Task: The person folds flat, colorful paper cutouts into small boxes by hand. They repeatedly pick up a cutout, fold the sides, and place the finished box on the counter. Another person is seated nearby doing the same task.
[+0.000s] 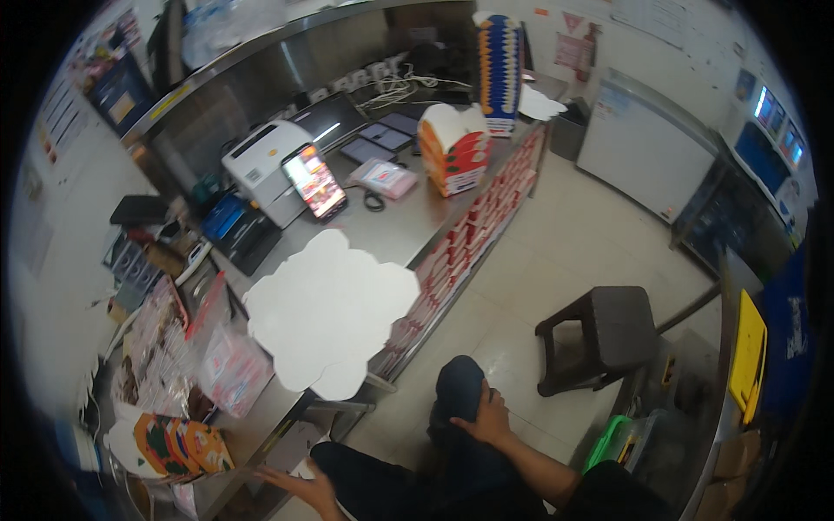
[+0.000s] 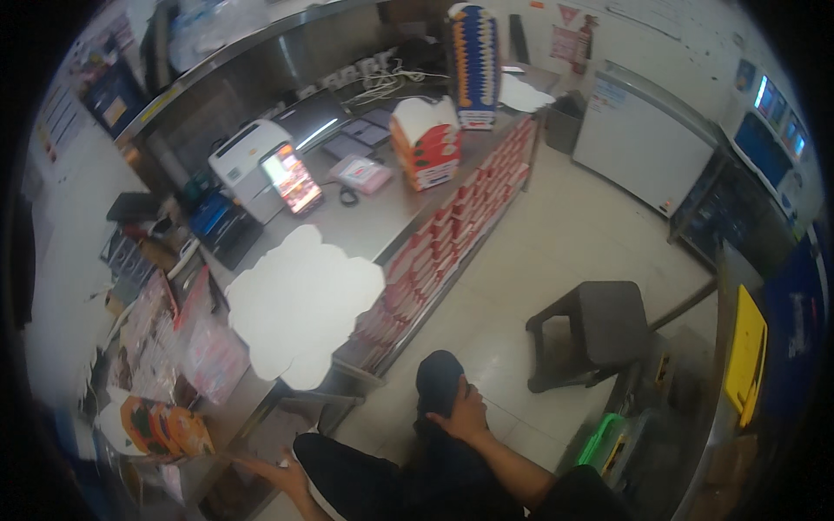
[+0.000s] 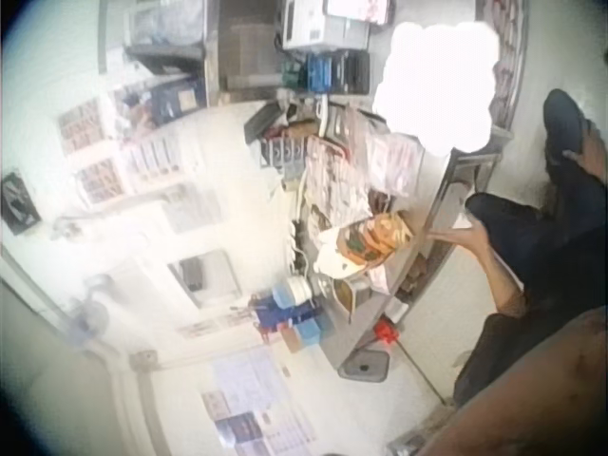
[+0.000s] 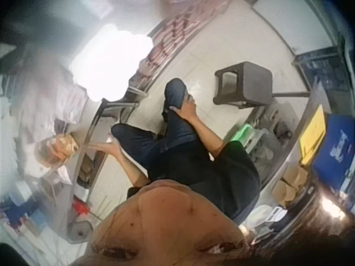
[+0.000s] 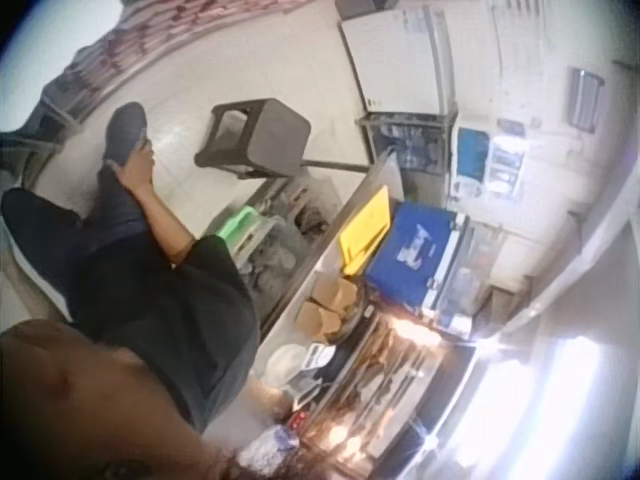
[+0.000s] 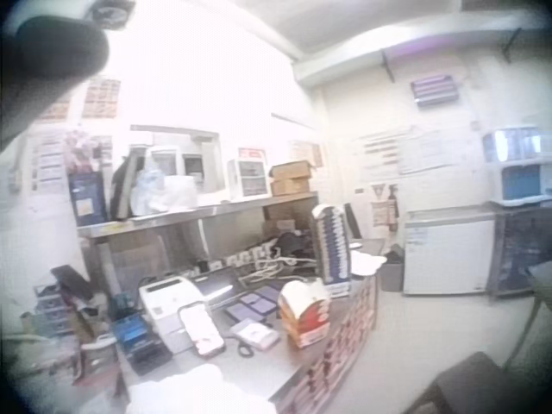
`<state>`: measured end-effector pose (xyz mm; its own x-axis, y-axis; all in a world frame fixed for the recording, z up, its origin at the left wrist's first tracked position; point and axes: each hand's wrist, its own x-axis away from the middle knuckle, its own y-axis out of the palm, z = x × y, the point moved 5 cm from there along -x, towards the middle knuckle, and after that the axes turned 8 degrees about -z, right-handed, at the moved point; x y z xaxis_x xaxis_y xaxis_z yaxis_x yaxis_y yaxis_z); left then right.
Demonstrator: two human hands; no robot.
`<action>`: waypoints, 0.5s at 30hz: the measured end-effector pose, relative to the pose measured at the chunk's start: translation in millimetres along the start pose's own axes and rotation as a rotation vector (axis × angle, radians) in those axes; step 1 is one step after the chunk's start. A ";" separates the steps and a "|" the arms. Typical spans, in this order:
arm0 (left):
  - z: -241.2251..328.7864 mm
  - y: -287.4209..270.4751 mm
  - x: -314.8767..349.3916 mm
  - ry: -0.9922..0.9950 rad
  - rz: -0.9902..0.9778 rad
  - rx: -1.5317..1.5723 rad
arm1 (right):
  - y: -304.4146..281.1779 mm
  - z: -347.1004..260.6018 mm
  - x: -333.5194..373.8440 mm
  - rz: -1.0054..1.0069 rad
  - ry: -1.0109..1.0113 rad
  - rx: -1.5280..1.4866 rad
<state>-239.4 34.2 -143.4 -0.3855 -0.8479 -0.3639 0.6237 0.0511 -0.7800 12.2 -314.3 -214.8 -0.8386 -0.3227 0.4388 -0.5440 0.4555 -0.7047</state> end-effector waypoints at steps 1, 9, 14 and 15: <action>-23.6 31.4 20.1 -0.071 -0.176 0.036 | 2.6 9.9 -5.6 -0.034 -0.140 -0.119; -39.8 94.5 82.6 -0.280 -0.954 -0.403 | -189.2 230.4 -33.2 0.735 0.040 0.086; 30.0 118.8 84.5 -0.299 -1.014 -0.554 | -179.6 315.1 -20.5 0.336 0.459 0.408; 46.1 123.6 82.4 -0.313 -1.031 -0.573 | -175.8 328.8 -29.1 0.415 0.449 0.428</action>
<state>-162.7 -53.6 -246.3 -0.2929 -0.7147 0.6352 -0.2983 -0.5628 -0.7709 141.3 -657.8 -287.0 -0.9531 0.2176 0.2102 -0.1988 0.0731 -0.9773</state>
